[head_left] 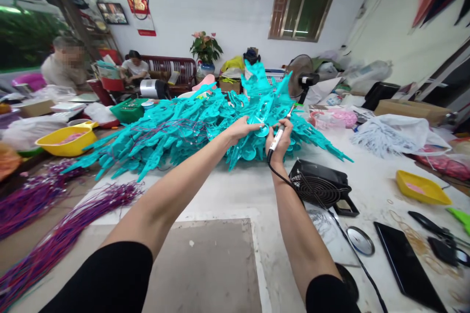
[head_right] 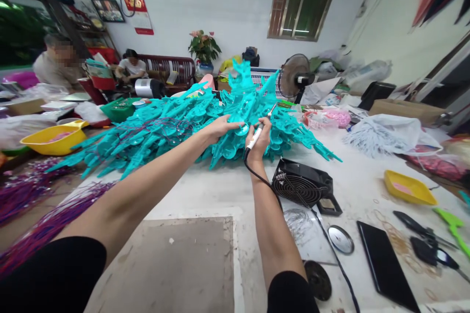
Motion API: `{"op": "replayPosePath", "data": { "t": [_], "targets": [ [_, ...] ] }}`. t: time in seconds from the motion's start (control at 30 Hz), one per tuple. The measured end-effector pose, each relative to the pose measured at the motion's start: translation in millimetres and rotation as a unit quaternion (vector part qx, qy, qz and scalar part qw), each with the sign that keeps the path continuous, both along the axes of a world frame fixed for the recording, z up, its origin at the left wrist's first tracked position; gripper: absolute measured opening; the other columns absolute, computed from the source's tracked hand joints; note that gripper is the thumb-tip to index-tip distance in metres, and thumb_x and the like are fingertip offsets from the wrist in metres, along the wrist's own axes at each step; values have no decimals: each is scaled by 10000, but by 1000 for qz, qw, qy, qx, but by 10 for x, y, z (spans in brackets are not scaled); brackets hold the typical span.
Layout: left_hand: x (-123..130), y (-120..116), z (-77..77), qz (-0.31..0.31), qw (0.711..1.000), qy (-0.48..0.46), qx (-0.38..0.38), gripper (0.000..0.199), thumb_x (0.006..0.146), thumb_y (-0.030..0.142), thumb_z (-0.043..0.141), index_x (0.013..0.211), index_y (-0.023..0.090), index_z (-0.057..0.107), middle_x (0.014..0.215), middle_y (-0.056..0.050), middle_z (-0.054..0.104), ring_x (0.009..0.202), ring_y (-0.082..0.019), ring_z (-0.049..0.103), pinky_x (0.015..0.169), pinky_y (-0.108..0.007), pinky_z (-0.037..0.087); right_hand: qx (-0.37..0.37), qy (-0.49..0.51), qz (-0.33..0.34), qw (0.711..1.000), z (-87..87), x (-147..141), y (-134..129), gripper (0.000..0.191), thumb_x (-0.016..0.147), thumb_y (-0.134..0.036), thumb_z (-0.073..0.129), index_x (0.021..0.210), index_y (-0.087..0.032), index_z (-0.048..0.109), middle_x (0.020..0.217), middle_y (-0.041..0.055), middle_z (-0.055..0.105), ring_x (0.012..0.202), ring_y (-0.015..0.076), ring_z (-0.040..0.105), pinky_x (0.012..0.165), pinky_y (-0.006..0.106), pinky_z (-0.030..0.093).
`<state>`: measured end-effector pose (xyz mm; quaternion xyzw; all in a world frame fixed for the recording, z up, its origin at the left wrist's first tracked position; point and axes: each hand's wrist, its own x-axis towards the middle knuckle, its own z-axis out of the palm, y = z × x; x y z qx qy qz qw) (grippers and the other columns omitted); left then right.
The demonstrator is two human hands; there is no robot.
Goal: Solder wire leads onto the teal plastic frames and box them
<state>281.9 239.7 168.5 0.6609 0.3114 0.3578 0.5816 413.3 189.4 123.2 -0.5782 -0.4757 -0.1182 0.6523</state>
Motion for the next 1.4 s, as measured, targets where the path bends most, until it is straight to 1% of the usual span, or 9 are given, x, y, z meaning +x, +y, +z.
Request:
{"op": "replayPosePath", "data": {
  "t": [0.1, 0.23, 0.43, 0.6, 0.73, 0.87, 1.07, 1.23, 1.4],
  "targets": [
    [-131, -460, 174, 25, 997, -13, 71, 641, 761, 389, 784, 1281, 134, 510, 1309, -142, 632, 1214, -281, 587, 1004, -347, 474, 33, -35, 1, 999, 207, -108, -444, 296, 870, -272, 482, 1159, -242, 422, 1059, 75, 572, 962, 202, 621, 935, 412, 504],
    [-534, -1450, 196, 37, 992, -3, 118, 664, 768, 407, 768, 1300, 146, 467, 1314, -147, 610, 1223, -320, 563, 1021, -412, 467, 82, -97, -37, 991, 255, -405, -1395, 238, 884, -293, 562, 1095, -253, 457, 1016, 82, 562, 976, 234, 645, 933, 463, 526],
    [-1363, -3115, -413, 41, 998, 47, 6, 617, 762, 446, 741, 1300, 265, 498, 1255, -127, 631, 1147, -328, 610, 976, -476, 507, 79, -60, 45, 994, -501, -1052, -3012, 358, 801, -169, 697, 1055, -307, 486, 886, 22, 629, 711, 201, 676, 669, 387, 575],
    [-1844, -3921, -1029, 97, 986, 104, -87, 644, 728, 505, 753, 1285, 283, 518, 1316, -119, 623, 1228, -342, 580, 1060, -493, 466, -50, -59, 117, 990, -1161, -1461, -3821, 341, 831, -190, 668, 1085, -325, 487, 880, 5, 672, 723, 213, 706, 680, 394, 605],
    [-1898, -3932, -1437, 125, 979, 119, -105, 614, 728, 499, 738, 1239, 214, 552, 1298, -130, 644, 1228, -343, 587, 1063, -476, 455, -125, -64, 111, 984, -1462, -1495, -3828, 239, 890, -259, 612, 1104, -295, 512, 918, 21, 679, 788, 205, 713, 723, 361, 596],
    [-1757, -3532, -1731, 105, 984, 98, -106, 454, 801, 497, 648, 1088, 146, 649, 1104, -124, 722, 1050, -309, 670, 941, -421, 517, -193, -42, 87, 976, -1642, -1270, -3510, 219, 908, -320, 573, 1108, -241, 530, 929, 34, 678, 795, 191, 699, 737, 330, 568],
    [-1697, -2938, -1725, 148, 976, 145, -64, 367, 808, 489, 568, 823, 140, 682, 819, -51, 727, 862, -256, 676, 790, -333, 529, -212, -85, 41, 973, -1757, -799, -3117, 272, 906, -320, 503, 1153, -212, 538, 921, 62, 672, 883, 241, 656, 806, 415, 544],
    [-2289, -3026, -1766, 206, 954, 217, -24, 403, 831, 521, 515, 839, 165, 704, 796, -23, 726, 834, -248, 672, 766, -304, 521, -201, -188, 8, 961, -1688, -540, -3067, 247, 876, -255, 505, 1095, -221, 614, 1042, 116, 668, 1121, 321, 584, 962, 542, 463],
    [-3022, -3309, -2019, 285, 883, 368, 61, 433, 841, 471, 534, 1126, 190, 699, 1077, -93, 733, 1076, -340, 644, 963, -416, 486, -238, -247, 73, 937, -1545, -695, -2964, 250, 928, -290, 511, 1144, -214, 612, 1019, 94, 708, 926, 256, 645, 846, 398, 496]
  ]
}}
